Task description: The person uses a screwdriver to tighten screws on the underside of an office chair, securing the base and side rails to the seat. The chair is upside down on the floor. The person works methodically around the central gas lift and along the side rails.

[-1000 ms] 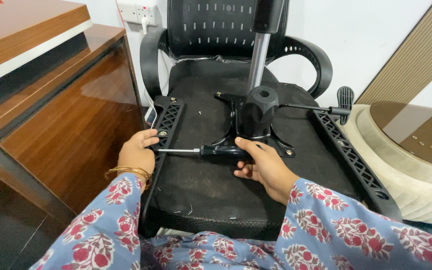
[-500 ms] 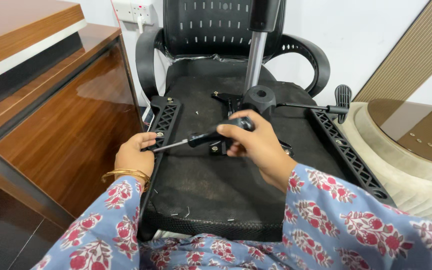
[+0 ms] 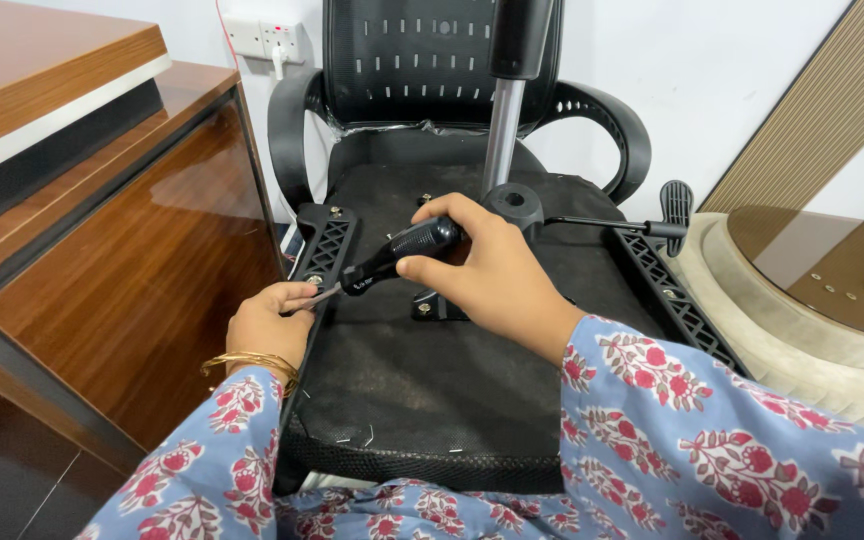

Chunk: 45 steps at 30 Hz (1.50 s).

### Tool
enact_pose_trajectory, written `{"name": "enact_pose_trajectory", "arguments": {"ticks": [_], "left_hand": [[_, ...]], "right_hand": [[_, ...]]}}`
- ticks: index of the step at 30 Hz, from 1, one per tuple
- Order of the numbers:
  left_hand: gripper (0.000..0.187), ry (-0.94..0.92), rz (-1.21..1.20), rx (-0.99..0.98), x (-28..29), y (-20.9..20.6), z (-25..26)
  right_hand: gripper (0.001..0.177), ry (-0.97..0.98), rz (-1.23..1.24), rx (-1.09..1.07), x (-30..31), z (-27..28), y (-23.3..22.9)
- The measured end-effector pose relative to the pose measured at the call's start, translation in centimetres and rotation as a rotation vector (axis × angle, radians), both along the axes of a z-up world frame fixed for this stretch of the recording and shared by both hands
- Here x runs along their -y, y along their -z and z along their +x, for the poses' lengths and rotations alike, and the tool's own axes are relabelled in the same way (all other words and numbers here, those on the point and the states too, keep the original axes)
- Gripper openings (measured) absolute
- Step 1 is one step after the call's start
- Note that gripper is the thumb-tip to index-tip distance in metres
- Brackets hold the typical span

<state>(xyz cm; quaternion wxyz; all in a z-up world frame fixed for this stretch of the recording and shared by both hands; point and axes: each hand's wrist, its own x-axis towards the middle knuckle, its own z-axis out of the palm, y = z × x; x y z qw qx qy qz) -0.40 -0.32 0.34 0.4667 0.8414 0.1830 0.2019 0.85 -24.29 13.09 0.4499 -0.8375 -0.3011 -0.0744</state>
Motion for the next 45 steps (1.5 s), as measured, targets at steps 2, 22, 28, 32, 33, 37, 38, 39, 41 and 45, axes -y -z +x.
{"name": "enact_pose_trajectory", "arguments": {"ticks": [2,22,28,32,33,37,38,39,41,45], "left_hand": [[0.028,-0.022,0.034,-0.024,0.3,-0.4,-0.2],[0.027,-0.044,0.159,-0.21,1.1,-1.3,-0.6],[0.027,-0.024,0.185,-0.182,0.8,-1.1,-0.5],[0.028,-0.02,0.165,-0.221,0.9,-1.3,-0.6],[0.028,-0.018,0.133,-0.236,0.9,-1.3,-0.6],[0.028,-0.005,0.186,-0.148,0.8,-1.1,-0.6],[0.028,-0.01,0.173,-0.161,0.8,-1.0,-0.5],[0.027,-0.014,0.161,-0.174,0.8,-0.8,-0.4],[0.027,-0.024,0.17,-0.168,0.6,-0.5,-0.5],[0.027,-0.015,0.208,-0.129,0.6,-0.5,-0.2]], "right_hand": [[0.039,-0.006,-0.04,0.05,-0.1,-0.6,-0.6],[0.045,0.134,-0.334,0.031,-2.5,-2.3,-3.0],[0.046,-0.299,-0.191,0.4,-1.4,-1.6,-1.4],[0.04,-0.153,-0.257,0.354,-1.6,-1.9,-2.4],[0.04,-0.115,-0.257,0.329,-1.8,-2.1,-2.8],[0.043,0.233,-0.501,-0.15,-1.8,-2.8,-3.8],[0.041,0.23,-0.464,-0.148,-1.9,-2.8,-3.7],[0.04,0.227,-0.427,-0.147,-2.1,-2.8,-3.4],[0.054,-0.016,-0.282,0.032,-1.8,-2.7,-2.7],[0.052,-0.15,-0.226,0.084,-1.2,-1.9,-1.9]]}}
